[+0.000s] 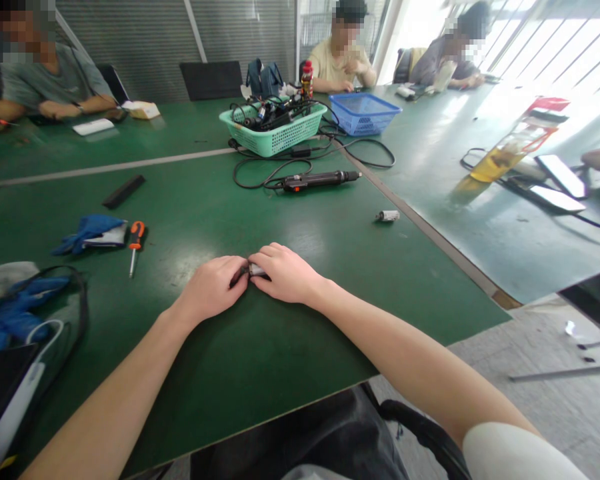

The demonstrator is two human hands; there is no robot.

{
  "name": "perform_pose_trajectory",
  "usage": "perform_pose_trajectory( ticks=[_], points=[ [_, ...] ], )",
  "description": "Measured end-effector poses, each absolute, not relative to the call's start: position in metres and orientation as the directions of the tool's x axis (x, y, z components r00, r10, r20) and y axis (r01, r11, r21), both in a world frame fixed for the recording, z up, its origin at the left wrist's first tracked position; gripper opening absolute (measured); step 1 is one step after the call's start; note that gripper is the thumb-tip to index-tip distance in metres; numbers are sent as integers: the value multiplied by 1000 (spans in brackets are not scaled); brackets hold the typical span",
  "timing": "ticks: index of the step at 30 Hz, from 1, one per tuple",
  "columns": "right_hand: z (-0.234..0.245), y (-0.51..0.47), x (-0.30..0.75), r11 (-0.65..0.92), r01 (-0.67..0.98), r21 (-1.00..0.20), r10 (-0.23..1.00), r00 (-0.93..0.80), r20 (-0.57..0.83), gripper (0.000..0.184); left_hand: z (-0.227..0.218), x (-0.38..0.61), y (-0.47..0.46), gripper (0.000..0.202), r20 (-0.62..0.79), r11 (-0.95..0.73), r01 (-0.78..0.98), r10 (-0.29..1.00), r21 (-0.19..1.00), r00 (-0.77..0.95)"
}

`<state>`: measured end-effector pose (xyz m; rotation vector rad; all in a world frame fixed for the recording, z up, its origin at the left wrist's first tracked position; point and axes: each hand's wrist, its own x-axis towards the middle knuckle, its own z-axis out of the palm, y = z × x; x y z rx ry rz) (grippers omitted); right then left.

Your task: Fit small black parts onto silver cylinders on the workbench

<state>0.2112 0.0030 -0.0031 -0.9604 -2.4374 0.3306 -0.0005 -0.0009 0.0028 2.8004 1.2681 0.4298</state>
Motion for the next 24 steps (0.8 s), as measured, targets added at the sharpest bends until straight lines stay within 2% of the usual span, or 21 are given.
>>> perform_pose_trajectory(
  ticks=[10,24],
  points=[
    [-2,3,211,719,574,-390,693,-630,350,27,3,-1,-1,12,235,-660,732,749,170,620],
    [-2,3,211,720,585,-372,693,-634,343,26,1,-2,-1,12,236,-656,743,749,133,619]
  ],
)
